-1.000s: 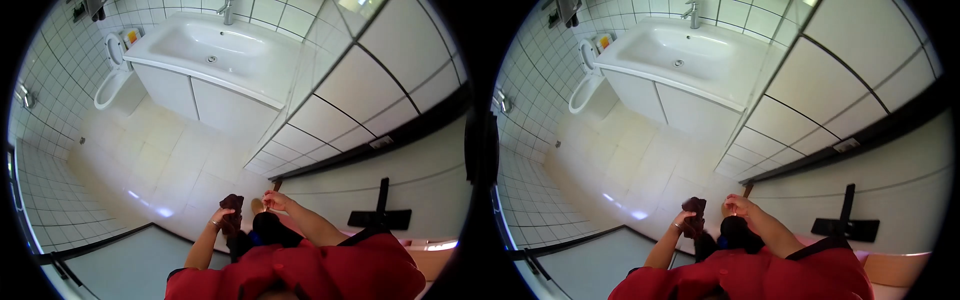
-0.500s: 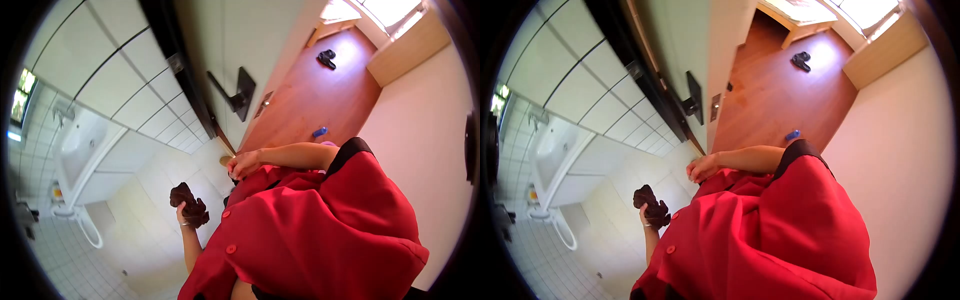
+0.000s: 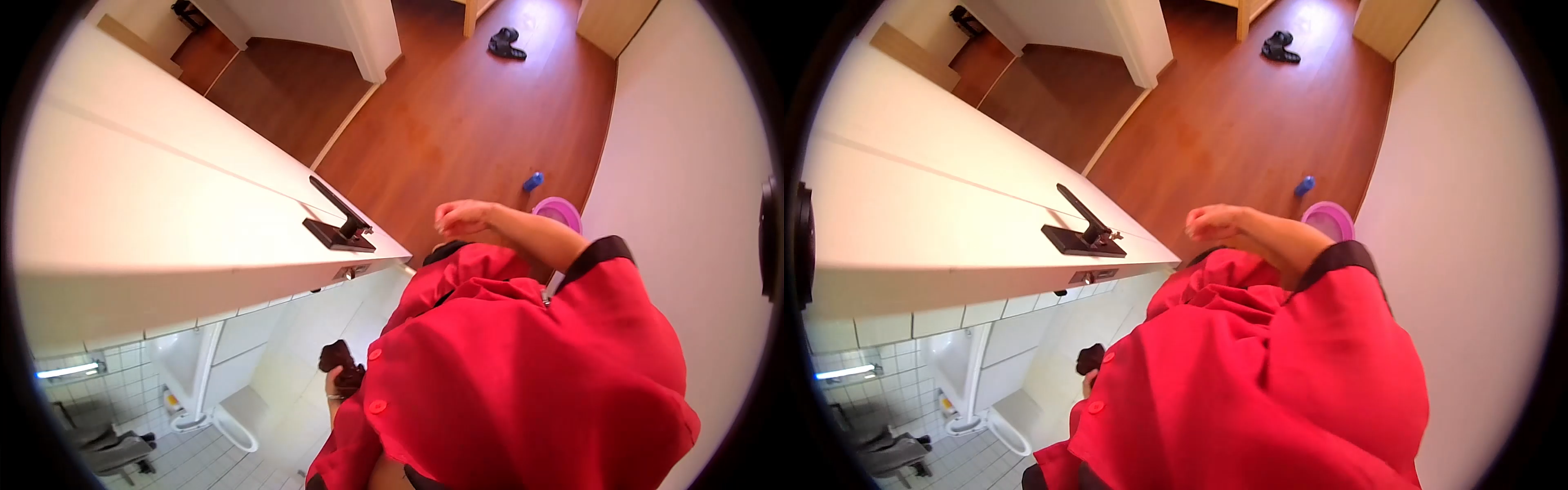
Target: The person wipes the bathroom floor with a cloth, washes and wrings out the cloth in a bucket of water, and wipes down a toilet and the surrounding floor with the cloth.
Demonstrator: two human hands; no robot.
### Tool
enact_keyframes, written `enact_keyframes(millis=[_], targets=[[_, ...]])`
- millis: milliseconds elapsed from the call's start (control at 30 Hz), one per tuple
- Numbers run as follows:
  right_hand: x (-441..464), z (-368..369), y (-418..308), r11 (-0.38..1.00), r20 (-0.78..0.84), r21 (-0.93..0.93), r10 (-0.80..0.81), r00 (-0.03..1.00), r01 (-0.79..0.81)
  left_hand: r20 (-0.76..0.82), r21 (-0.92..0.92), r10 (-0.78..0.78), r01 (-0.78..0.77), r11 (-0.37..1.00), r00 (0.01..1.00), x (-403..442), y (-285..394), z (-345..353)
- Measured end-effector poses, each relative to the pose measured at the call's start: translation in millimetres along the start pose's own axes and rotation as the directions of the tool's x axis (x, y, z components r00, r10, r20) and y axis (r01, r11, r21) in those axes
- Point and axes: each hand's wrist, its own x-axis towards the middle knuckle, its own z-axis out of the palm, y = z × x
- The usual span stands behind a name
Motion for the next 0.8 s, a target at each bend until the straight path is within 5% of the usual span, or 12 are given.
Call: enact_keyframes(millis=[200, 533, 633, 800], targets=[[-19.0, -66.6, -38.9, 0.958, 0.011, 0.265, -0.116, 0.993, 0.108, -0.094, 0.05, -0.051, 0.056, 0.997, 0.994, 0.0, 5.8, 61.9], [-33.4, -222.8, -110.5, 0.956, -0.027, 0.259, -0.135, 0.99, 0.138, -0.253, -0.027, -0.12, 0.117, 0.993, 0.96, 43.4, -35.9, 203.3], [-55.1, -248.0, -127.3, 0.935, -0.23, 0.343, -0.013, 0.973, 0.093, -0.273, -0.056, -0.12, 0.109, 0.992, 0.955, 51.2, -48.8, 231.1], [-8.3, -252.3, -205.2, 0.945, -0.165, 0.325, 0.022, 0.986, 0.033, -0.299, -0.158, -0.125, 0.08, 0.984, 0.946, 69.8, -62.8, 261.2]])
